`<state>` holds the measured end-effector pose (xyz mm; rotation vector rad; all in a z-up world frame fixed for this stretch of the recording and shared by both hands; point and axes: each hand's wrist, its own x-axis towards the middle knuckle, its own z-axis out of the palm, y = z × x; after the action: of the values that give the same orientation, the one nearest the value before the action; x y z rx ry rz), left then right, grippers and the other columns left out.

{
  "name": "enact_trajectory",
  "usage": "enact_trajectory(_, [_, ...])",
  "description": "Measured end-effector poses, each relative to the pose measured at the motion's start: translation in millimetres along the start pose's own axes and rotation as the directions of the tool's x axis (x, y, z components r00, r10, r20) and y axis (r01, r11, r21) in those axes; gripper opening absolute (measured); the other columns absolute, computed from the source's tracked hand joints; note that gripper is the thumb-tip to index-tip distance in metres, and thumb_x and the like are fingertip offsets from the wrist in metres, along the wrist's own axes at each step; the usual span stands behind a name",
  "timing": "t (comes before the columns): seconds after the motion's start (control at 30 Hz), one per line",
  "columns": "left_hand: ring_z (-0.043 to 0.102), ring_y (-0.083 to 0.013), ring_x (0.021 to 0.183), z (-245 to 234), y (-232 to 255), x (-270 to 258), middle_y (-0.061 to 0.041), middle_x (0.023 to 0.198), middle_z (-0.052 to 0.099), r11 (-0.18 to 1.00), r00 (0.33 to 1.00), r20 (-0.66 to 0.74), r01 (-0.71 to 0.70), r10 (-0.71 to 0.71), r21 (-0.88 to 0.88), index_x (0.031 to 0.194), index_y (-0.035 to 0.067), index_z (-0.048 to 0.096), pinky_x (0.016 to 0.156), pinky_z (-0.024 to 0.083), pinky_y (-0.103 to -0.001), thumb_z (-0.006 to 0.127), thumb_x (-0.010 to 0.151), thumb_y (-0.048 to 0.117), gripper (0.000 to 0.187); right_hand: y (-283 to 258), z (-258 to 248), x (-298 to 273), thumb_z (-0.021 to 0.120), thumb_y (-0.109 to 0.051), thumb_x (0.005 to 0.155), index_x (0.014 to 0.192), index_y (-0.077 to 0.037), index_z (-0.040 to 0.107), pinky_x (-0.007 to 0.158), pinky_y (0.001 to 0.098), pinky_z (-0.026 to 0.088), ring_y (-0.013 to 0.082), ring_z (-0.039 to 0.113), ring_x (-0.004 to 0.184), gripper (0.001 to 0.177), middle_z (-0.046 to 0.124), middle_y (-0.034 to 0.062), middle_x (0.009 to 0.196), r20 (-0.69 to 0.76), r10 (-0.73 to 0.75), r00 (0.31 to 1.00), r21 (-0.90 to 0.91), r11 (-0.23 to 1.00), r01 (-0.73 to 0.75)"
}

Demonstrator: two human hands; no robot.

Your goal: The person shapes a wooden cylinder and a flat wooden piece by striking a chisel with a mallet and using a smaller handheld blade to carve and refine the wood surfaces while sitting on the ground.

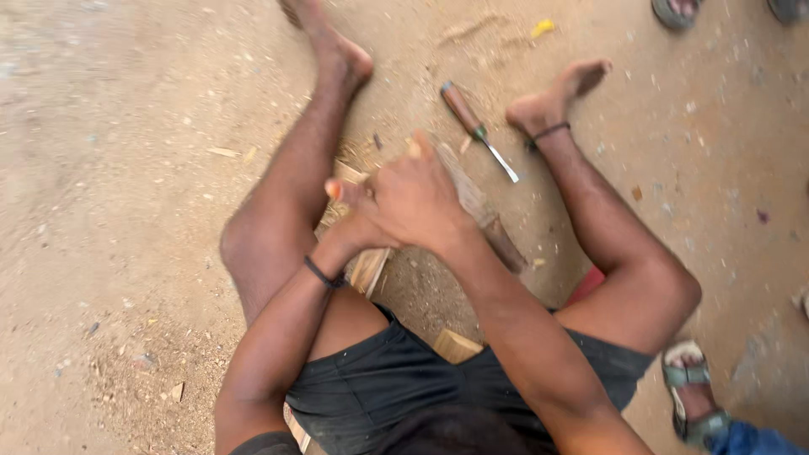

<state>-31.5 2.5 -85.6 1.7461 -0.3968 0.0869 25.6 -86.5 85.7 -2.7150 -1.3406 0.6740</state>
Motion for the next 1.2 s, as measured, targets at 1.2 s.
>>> enact_trajectory(1.2, [0.068,-0.0169,0.082,-67,48,21,-0.005,0.094,0.066,0.915,0.872,-0.489,-0.216,0.024,-0.341,0.104,0.008,0.064,0.071,0.06,-0.029,0.087,0.094,0.018,0.027,192,247,-98,0.052,-0.055,0.103,0.116,-0.001,0.071,0.096,0.0401,0.062,0.0242,0.075,0.1,0.058,0.077,0.0139,0.107,-0.256,0.521,0.814,0.944,0.316,0.095])
